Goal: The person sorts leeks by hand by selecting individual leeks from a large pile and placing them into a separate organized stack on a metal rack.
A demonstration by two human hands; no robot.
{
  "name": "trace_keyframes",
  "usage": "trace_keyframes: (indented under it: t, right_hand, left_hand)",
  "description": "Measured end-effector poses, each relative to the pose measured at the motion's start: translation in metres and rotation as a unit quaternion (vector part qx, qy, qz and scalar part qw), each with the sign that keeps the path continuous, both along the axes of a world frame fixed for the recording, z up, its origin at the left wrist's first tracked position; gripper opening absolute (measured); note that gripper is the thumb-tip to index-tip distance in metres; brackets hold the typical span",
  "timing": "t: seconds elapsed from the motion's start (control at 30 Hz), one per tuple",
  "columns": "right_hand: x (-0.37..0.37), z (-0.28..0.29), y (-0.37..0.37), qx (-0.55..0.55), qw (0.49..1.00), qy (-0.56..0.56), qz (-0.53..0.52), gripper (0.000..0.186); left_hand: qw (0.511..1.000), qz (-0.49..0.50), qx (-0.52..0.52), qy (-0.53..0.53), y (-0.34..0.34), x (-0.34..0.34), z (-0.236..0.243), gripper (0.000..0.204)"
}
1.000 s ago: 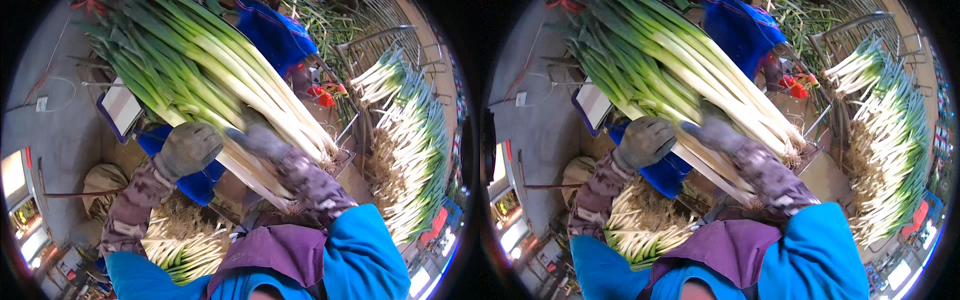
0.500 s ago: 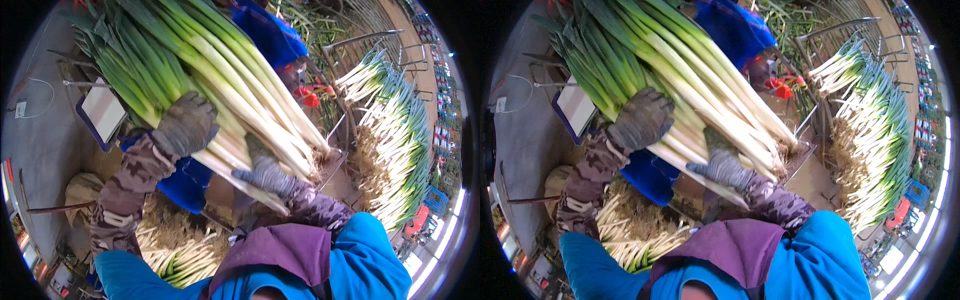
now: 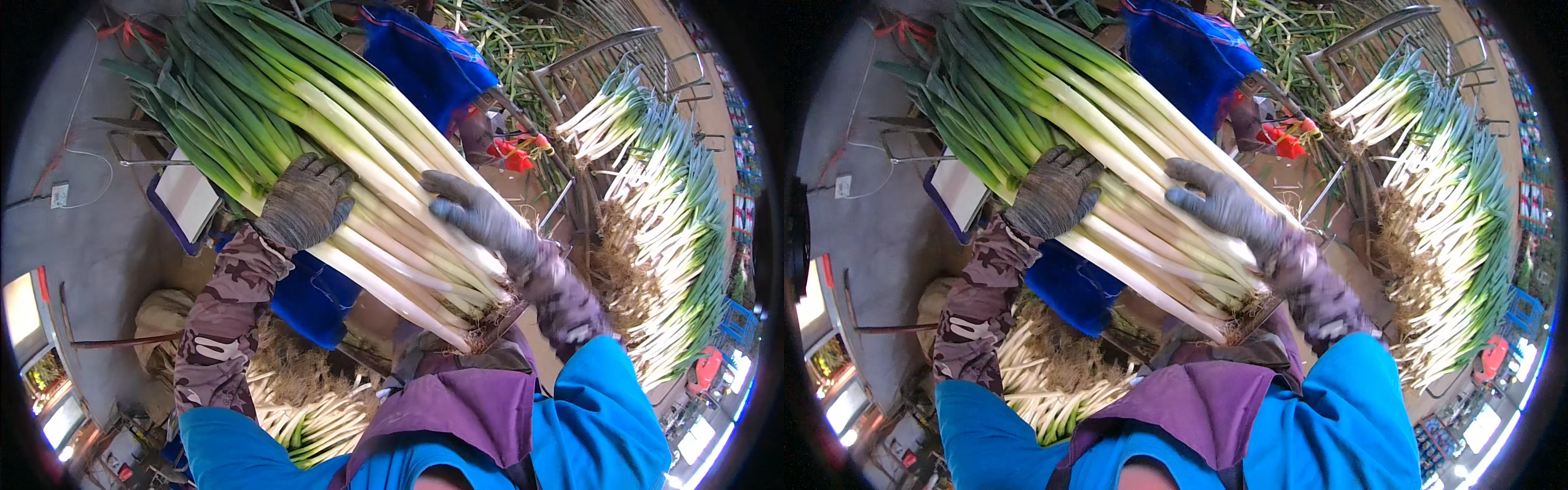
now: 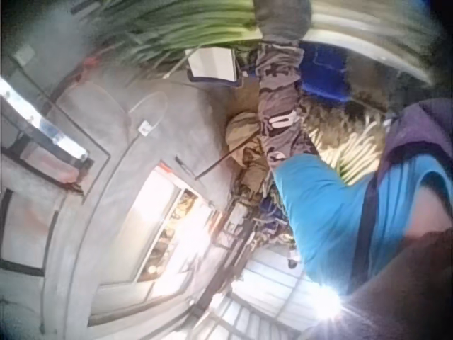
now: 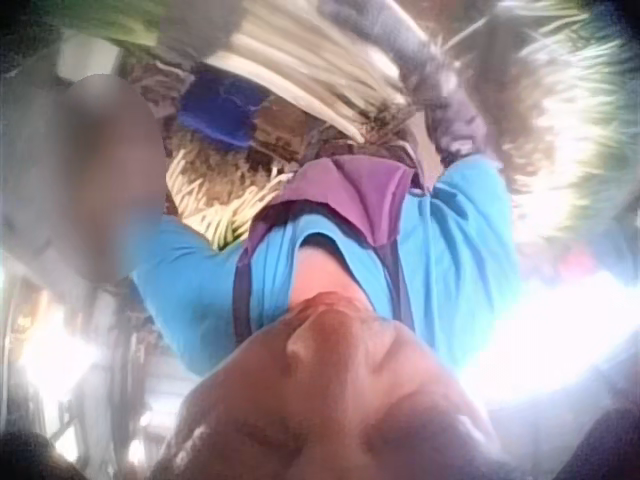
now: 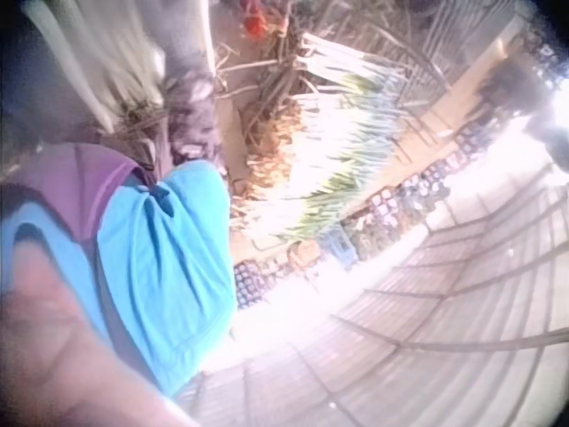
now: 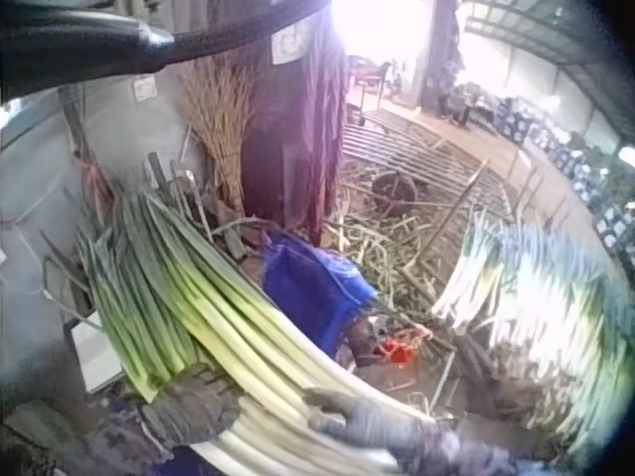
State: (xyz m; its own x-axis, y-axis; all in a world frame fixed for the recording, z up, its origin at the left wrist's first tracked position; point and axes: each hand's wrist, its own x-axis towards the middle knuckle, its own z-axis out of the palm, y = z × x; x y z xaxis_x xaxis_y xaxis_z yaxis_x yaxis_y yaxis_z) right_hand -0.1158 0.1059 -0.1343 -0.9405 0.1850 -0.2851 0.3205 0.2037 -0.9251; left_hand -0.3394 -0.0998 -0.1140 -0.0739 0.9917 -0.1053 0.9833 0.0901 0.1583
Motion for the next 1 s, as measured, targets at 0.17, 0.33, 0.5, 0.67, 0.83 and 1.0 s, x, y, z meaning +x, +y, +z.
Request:
trace_keyframes:
  t: [0.17, 0.33, 0.5, 0.67, 0.83, 1.0]
  right_hand:
    - [-0.052, -0.015, -0.017, 0.027, 0.992, -0.047, 0.117, 0.112]
    - [-0.029, -0.012, -0.045, 0.183, 0.967, 0.038, 0.173, 0.113]
    - [0.019, -0.018, -0.041, 0.122, 0.978, -0.080, 0.149, 0.107]
    - [0.035, 0.001, -0.084, 0.256, 0.945, -0.097, 0.177, 0.106]
    - [0.025, -0.018, -0.057, 0.201, 0.969, -0.081, 0.121, 0.099]
    - [0.047, -0.006, -0.041, 0.262, 0.961, 0.061, 0.065, 0.081]
  left_hand:
    - [0.978, 0.009, 0.206, 0.007, 0.005, -0.002, 0.013, 0.040]
    - [0.993, -0.004, 0.116, -0.012, 0.068, -0.023, 0.015, 0.030]
    - [0.999, -0.009, 0.032, 0.016, 0.074, -0.022, 0.000, 0.025]
    - [0.996, -0.015, 0.083, 0.002, 0.021, -0.016, 0.011, 0.018]
    - [0.995, -0.013, 0.081, 0.059, 0.064, -0.013, -0.008, 0.020]
    - [0.997, 0.012, 0.071, 0.029, 0.048, -0.016, -0.008, 0.024]
